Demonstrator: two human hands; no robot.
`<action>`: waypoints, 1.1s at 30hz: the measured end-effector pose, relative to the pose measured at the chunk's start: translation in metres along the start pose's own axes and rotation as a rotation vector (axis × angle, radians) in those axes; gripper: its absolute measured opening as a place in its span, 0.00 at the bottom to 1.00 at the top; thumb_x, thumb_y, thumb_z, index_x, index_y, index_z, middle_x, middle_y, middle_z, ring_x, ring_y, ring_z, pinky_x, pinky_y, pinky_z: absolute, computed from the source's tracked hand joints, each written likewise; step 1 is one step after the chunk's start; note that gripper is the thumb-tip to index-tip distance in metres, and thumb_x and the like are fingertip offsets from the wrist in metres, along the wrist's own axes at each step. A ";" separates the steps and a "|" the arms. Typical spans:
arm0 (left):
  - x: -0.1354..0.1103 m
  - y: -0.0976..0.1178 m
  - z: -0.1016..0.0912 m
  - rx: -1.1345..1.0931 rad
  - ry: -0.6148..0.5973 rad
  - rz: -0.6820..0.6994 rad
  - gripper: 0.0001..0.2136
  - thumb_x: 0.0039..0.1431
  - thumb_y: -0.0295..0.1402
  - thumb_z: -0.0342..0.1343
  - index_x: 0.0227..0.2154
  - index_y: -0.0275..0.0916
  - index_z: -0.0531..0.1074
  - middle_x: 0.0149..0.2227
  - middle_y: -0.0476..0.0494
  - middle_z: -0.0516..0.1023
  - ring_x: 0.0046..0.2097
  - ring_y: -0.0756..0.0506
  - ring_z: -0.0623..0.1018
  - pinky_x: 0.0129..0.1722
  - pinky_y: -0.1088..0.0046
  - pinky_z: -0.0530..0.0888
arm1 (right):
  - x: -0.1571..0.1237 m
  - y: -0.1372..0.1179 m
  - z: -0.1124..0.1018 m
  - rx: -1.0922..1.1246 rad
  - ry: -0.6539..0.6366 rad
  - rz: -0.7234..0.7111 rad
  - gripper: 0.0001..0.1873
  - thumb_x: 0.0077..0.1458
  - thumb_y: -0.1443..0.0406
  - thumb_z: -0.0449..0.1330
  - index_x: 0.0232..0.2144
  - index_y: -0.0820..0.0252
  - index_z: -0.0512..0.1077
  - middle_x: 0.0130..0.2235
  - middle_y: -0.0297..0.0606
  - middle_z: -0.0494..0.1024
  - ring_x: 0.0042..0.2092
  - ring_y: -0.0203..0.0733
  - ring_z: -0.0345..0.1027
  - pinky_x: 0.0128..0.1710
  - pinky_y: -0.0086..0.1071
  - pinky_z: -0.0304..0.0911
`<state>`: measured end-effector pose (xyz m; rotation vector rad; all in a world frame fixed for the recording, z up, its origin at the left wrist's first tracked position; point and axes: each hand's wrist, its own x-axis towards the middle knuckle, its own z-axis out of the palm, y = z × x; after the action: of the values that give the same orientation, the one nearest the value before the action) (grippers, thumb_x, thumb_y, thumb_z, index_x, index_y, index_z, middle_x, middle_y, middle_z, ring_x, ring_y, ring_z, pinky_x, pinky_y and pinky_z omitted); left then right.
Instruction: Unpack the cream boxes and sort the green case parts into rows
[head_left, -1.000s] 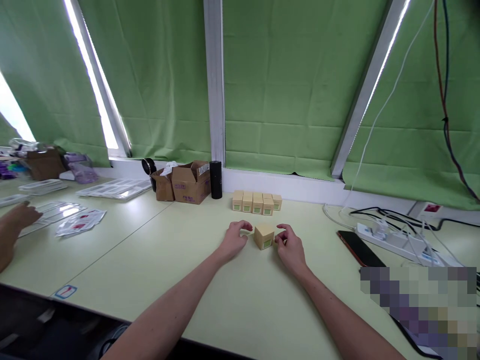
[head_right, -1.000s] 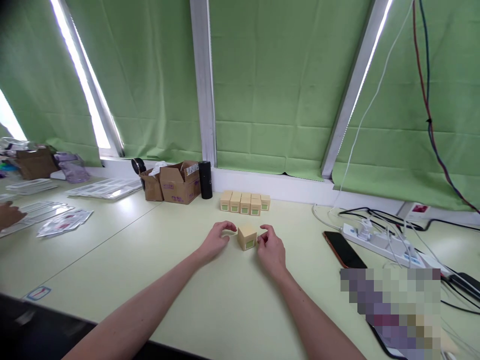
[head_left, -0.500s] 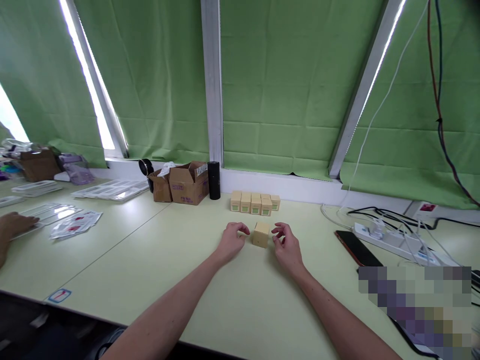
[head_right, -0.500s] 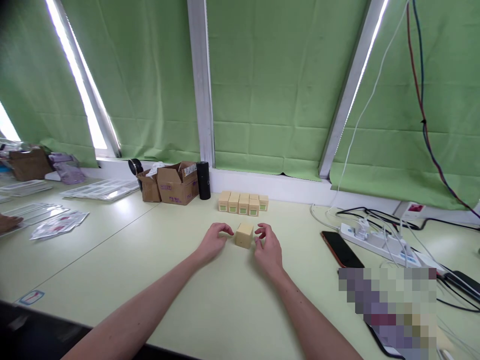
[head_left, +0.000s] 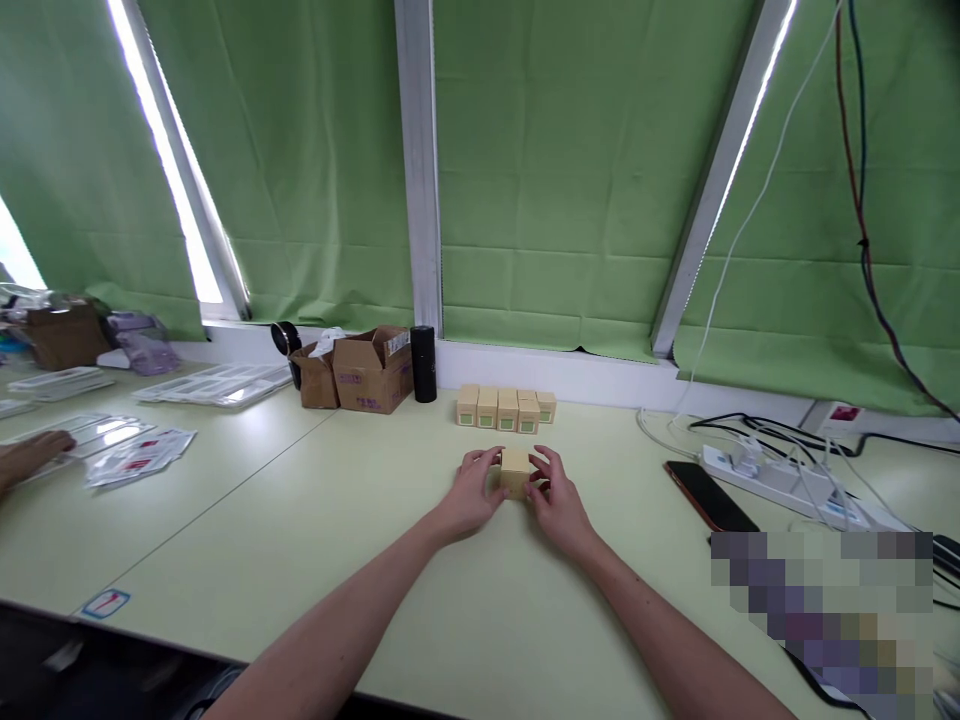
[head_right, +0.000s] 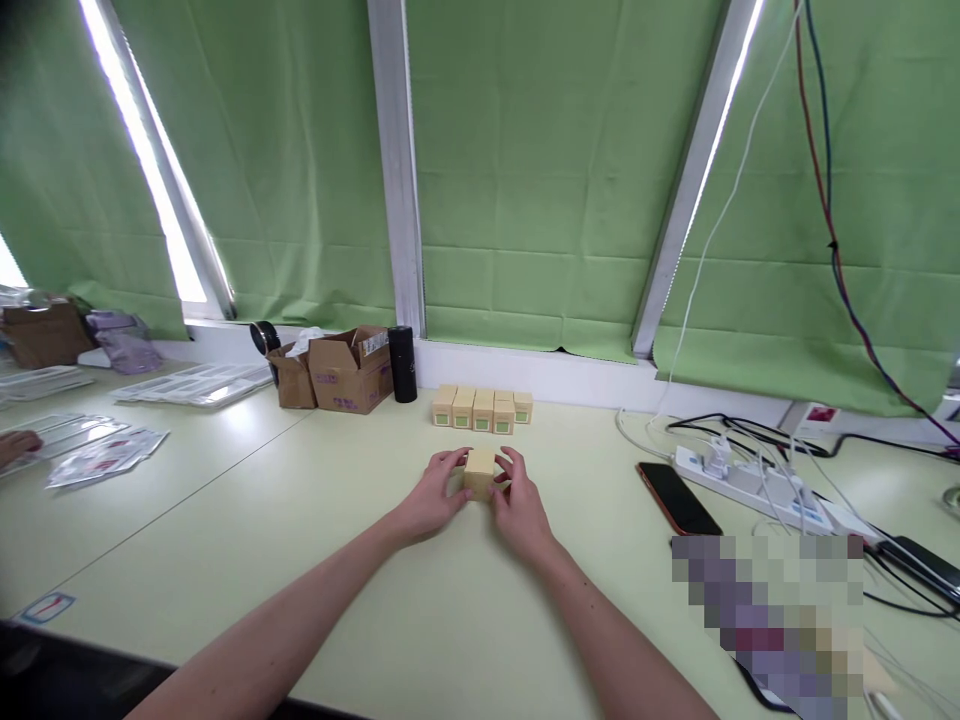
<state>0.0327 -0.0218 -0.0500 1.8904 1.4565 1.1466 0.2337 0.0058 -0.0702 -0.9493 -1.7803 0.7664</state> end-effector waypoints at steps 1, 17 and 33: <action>0.000 0.000 0.000 0.001 0.003 -0.009 0.30 0.58 0.34 0.63 0.64 0.45 0.65 0.62 0.33 0.67 0.64 0.36 0.69 0.67 0.54 0.64 | 0.000 -0.001 0.000 0.006 0.001 -0.010 0.32 0.59 0.66 0.56 0.64 0.49 0.56 0.61 0.47 0.74 0.46 0.45 0.75 0.44 0.43 0.74; 0.004 0.018 0.000 0.045 0.013 -0.070 0.23 0.54 0.41 0.66 0.52 0.42 0.71 0.54 0.37 0.75 0.61 0.33 0.70 0.58 0.59 0.68 | -0.005 -0.022 -0.008 -0.174 0.152 -0.122 0.28 0.60 0.66 0.57 0.62 0.52 0.59 0.60 0.46 0.71 0.54 0.50 0.69 0.52 0.47 0.69; 0.000 0.030 -0.007 0.449 0.309 0.639 0.21 0.63 0.30 0.61 0.56 0.43 0.62 0.54 0.35 0.74 0.55 0.36 0.76 0.51 0.54 0.77 | -0.008 -0.034 -0.011 -0.217 0.300 -0.337 0.24 0.65 0.60 0.58 0.61 0.54 0.61 0.56 0.48 0.73 0.54 0.52 0.69 0.49 0.49 0.72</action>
<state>0.0434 -0.0318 -0.0225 2.7192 1.3830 1.5419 0.2366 -0.0174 -0.0419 -0.8233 -1.7158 0.2077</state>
